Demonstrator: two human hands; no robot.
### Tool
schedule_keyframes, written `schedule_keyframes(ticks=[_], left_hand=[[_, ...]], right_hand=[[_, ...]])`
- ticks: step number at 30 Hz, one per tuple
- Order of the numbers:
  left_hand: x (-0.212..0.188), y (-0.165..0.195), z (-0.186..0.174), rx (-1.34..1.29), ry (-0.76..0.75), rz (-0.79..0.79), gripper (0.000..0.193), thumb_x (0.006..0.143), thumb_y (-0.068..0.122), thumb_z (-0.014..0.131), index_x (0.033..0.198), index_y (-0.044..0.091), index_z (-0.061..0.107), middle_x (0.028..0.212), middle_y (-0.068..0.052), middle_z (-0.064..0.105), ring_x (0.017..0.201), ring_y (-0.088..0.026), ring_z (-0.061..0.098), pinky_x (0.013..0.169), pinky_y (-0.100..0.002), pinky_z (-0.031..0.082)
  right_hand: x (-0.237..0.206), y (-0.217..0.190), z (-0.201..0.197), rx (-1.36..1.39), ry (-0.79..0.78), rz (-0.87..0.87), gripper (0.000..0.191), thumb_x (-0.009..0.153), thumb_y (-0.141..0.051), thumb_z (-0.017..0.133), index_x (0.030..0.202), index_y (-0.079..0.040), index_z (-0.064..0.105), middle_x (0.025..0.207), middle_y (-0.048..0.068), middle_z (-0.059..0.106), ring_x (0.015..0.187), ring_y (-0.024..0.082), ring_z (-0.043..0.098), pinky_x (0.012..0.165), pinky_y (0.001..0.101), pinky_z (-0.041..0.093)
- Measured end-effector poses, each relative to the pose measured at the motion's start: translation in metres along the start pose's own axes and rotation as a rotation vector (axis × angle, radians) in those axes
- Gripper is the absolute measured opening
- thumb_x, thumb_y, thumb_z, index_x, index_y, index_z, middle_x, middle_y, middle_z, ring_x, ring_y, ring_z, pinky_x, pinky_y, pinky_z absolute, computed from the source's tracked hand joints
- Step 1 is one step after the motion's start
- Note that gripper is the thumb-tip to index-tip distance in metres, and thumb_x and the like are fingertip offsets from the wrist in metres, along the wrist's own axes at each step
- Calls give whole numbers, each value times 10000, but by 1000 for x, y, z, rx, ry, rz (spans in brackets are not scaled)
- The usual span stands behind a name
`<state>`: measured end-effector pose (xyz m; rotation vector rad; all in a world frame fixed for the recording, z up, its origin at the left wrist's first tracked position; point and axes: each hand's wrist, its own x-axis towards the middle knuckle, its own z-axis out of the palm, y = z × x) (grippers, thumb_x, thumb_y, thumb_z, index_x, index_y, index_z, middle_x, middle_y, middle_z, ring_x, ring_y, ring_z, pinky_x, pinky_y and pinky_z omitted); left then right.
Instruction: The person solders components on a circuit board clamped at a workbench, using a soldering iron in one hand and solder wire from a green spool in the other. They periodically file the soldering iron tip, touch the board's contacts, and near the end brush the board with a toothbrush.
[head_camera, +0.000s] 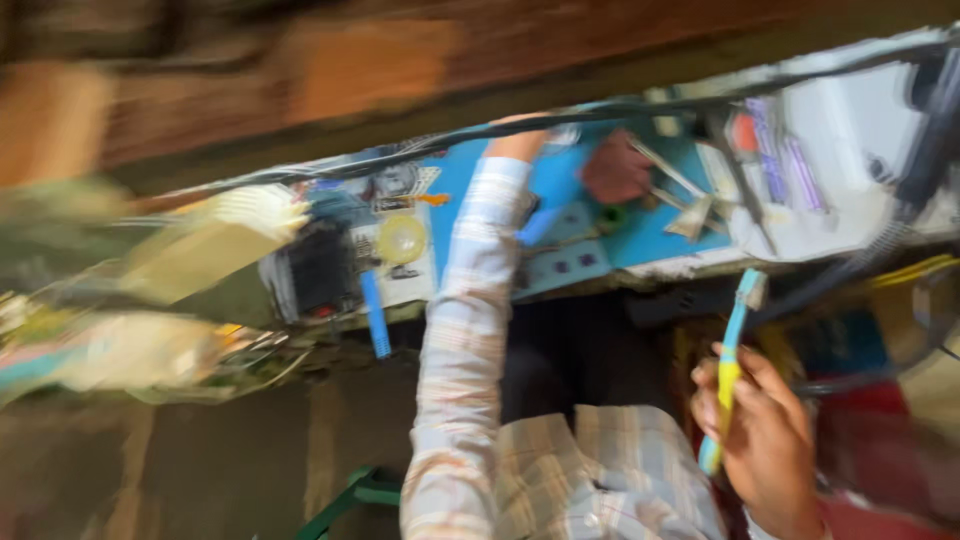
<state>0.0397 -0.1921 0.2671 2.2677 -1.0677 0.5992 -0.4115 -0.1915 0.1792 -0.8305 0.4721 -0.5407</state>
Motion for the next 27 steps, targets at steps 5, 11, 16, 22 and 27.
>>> schedule_keyframes(ticks=[5,11,16,22,27], left_hand=[[-62,60,-67,-458,292,-192,450,939,188,714,1327,24,556,1310,-175,548,1218,-380,531,1053,-450,415],[-261,178,-102,-984,-156,-248,409,794,138,866,1092,-32,644,1039,-164,674,921,-296,658,797,-368,537],[-318,173,-89,-1230,-503,-485,192,1026,137,704,1086,-43,672,873,-138,714,755,-171,734,635,-289,549],[-353,161,-89,-1186,-520,-518,191,1018,155,701,1017,-34,680,806,-122,703,687,-174,707,597,-295,529],[-360,156,-86,-1145,-528,-533,194,1009,157,700,1018,-35,683,789,-118,696,683,-171,700,583,-297,517]], right_hand=[[12,-10,19,-21,50,-82,391,1075,-223,519,1375,27,493,986,123,554,722,157,484,629,303,410],[22,-19,31,-37,73,-123,544,1074,-480,499,1402,-46,475,935,63,493,757,160,466,651,305,411],[29,-7,40,-54,-71,-84,650,1067,-584,497,1419,-37,464,979,69,485,831,175,457,784,349,425],[47,1,47,50,-112,67,683,1059,-664,422,1232,-12,531,890,81,498,722,178,451,641,324,383],[61,2,49,208,-224,137,668,1133,-619,422,887,-11,550,724,47,435,590,130,387,529,274,322]])
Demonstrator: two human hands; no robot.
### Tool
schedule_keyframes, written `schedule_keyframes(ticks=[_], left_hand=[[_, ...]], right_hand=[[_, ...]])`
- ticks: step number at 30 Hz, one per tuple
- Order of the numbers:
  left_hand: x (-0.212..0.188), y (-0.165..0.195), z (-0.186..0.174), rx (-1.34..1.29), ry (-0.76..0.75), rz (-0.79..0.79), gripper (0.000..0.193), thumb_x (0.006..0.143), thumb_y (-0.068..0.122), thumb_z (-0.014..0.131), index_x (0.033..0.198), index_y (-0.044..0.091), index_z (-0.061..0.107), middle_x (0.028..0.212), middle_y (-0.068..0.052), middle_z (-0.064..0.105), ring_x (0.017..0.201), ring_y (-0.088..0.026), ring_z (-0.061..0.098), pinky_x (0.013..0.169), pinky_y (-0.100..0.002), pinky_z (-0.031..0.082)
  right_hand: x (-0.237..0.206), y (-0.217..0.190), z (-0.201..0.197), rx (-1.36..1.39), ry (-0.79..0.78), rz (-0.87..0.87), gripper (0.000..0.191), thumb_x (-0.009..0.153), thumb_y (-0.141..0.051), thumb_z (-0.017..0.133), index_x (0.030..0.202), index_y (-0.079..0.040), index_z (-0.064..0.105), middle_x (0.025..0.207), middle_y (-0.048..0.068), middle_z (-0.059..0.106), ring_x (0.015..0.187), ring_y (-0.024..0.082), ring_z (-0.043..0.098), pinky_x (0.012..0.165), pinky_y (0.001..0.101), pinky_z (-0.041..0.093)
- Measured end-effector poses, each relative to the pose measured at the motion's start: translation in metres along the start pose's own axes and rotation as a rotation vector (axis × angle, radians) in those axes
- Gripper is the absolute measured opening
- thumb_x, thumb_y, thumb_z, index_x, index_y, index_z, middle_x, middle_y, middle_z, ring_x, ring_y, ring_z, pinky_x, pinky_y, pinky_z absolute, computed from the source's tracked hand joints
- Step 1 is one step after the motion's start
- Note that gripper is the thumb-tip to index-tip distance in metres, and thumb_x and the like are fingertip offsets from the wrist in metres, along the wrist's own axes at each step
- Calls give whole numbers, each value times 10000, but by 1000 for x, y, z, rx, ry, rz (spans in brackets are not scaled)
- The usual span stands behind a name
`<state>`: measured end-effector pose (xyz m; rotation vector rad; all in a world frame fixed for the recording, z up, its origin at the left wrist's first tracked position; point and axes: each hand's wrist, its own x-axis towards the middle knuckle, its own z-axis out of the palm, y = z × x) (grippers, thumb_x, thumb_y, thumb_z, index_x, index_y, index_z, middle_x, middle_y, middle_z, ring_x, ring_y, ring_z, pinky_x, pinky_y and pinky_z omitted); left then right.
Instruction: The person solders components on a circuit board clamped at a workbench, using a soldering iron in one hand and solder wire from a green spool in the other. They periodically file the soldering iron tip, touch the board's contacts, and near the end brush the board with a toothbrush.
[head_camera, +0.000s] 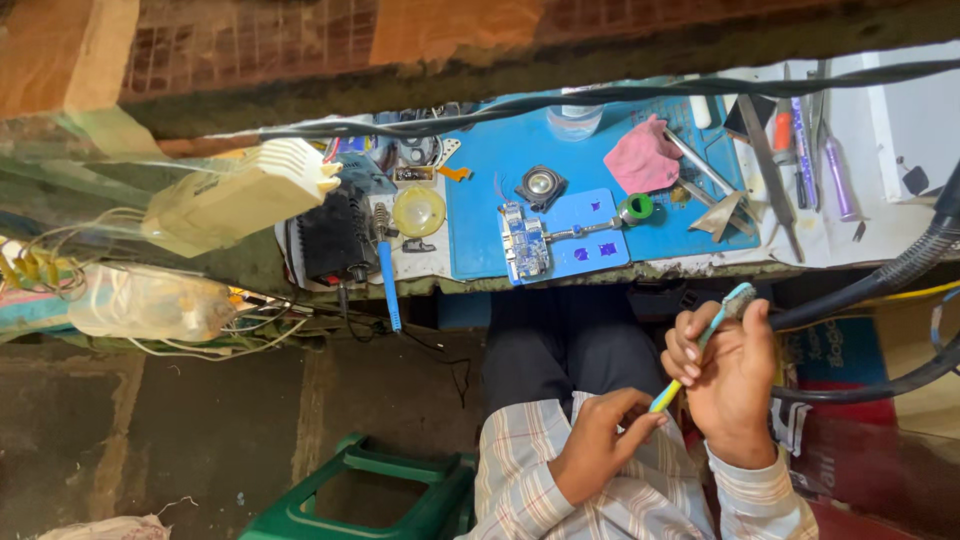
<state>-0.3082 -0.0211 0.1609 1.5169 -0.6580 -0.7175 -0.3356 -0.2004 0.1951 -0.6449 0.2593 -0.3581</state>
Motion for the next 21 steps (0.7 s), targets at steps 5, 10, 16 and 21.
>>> schedule_keyframes(ticks=[5,10,16,21], left_hand=[[3,7,-4,-43,-67,23,197,1026,167,692,1026,-30,681,785,-106,692,681,-155,686,604,-286,513],[4,1,-1,-32,-111,-28,196,1018,169,699,1048,-24,699,751,-88,680,651,-125,637,576,-268,487],[3,-4,1,-67,-120,-36,182,1004,161,701,1033,-19,694,773,-65,703,666,-99,668,585,-253,509],[5,-4,3,0,-97,48,187,1003,159,715,1022,-25,691,781,-98,687,659,-150,662,593,-275,498]], right_hand=[[1,2,-8,-52,75,2,597,1116,-562,430,826,-49,524,679,13,386,535,104,347,464,250,283],[0,8,-24,32,98,-15,548,1120,-511,452,825,-56,524,650,6,381,505,97,348,429,246,273],[-8,15,-21,-122,332,-74,333,1043,-354,506,982,-34,575,709,7,425,566,94,357,484,252,281],[-9,5,-16,-116,283,-73,638,995,-568,398,940,29,617,686,57,505,553,141,443,487,271,346]])
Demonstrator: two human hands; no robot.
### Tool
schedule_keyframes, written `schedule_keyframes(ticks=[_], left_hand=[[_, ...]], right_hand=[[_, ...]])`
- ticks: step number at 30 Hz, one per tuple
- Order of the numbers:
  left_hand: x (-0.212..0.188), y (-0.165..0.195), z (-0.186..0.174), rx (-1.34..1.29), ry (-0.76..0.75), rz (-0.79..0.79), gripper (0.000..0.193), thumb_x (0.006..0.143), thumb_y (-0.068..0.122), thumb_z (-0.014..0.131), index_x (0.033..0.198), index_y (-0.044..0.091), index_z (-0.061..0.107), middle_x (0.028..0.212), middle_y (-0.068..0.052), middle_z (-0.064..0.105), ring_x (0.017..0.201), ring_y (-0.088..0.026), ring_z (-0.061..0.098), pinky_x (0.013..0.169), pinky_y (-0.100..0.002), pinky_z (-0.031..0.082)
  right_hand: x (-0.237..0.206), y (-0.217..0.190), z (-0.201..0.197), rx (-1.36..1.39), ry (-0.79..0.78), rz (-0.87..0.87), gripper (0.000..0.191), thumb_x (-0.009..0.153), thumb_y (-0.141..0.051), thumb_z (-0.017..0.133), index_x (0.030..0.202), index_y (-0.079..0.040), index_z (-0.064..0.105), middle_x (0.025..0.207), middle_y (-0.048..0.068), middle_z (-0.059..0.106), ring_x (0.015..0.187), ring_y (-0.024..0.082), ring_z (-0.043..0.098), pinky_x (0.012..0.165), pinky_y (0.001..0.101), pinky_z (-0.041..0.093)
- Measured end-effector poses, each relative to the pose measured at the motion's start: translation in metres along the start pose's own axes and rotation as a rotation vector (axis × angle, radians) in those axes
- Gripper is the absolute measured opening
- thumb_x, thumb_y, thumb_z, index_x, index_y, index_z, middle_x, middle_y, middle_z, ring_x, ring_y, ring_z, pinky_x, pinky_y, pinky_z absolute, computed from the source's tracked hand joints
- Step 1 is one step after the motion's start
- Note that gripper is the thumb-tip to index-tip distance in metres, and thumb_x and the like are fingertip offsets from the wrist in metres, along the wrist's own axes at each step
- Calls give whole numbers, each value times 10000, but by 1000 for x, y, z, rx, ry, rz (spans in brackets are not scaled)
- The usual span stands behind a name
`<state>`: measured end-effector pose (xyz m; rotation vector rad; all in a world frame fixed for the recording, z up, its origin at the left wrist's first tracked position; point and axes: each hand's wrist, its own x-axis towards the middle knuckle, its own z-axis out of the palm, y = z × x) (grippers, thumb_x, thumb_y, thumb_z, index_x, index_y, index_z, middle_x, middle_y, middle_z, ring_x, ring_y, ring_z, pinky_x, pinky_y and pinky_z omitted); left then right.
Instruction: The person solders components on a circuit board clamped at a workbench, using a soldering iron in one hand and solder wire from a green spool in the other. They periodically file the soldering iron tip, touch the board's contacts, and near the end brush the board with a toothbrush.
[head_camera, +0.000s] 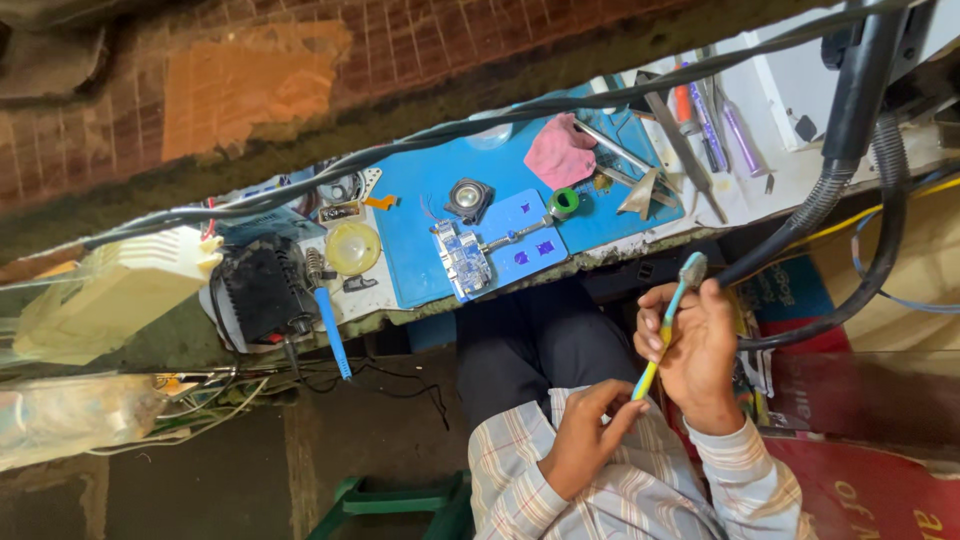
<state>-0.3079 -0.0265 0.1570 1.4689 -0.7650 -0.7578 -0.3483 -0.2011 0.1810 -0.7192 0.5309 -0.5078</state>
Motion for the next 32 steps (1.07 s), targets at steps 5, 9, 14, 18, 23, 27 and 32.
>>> schedule_keyframes(ticks=[5,9,14,18,23,27,32], left_hand=[[0,0,-2,82,43,65,194,995,155,725,1014,-33,682,802,-118,665,658,-185,642,586,-300,485],[-1,3,-6,31,41,38,185,998,151,715,1027,-30,695,778,-99,677,649,-154,637,588,-285,486],[-9,3,-15,-84,68,-95,184,996,155,701,1029,-26,700,734,-73,675,633,-103,626,564,-259,483],[-18,1,-19,-107,115,-114,181,996,155,701,1003,-26,689,757,-63,688,652,-92,639,577,-251,503],[-22,-2,-23,-69,166,-100,176,988,144,706,970,-30,687,763,-73,705,648,-102,645,574,-250,498],[-27,-6,-24,-121,203,-77,163,1001,127,691,989,-35,681,797,-74,712,676,-101,658,608,-248,513],[-22,-7,-4,-272,204,-105,153,1024,122,663,1028,-31,671,851,-54,726,701,-101,662,647,-250,539]], right_hand=[[10,-4,-15,78,-138,-27,615,1142,-513,410,919,34,584,721,70,502,575,145,452,511,287,368],[14,8,-20,86,-143,-40,451,1172,-358,440,999,33,583,748,46,494,593,117,433,518,273,345],[9,19,6,-93,-96,16,408,1039,-303,452,1099,65,618,777,41,510,647,122,453,540,288,354],[14,24,20,-108,-127,106,617,1032,-511,389,969,54,628,712,70,543,606,159,504,533,331,430],[28,39,22,-47,-237,130,574,1148,-445,441,951,61,625,706,59,516,560,125,453,499,278,371],[30,46,28,-157,-221,159,415,1101,-304,457,1056,70,633,783,68,544,592,108,464,518,272,373],[17,45,50,-254,-261,163,463,994,-254,470,1308,78,546,925,128,644,737,190,608,620,337,519]])
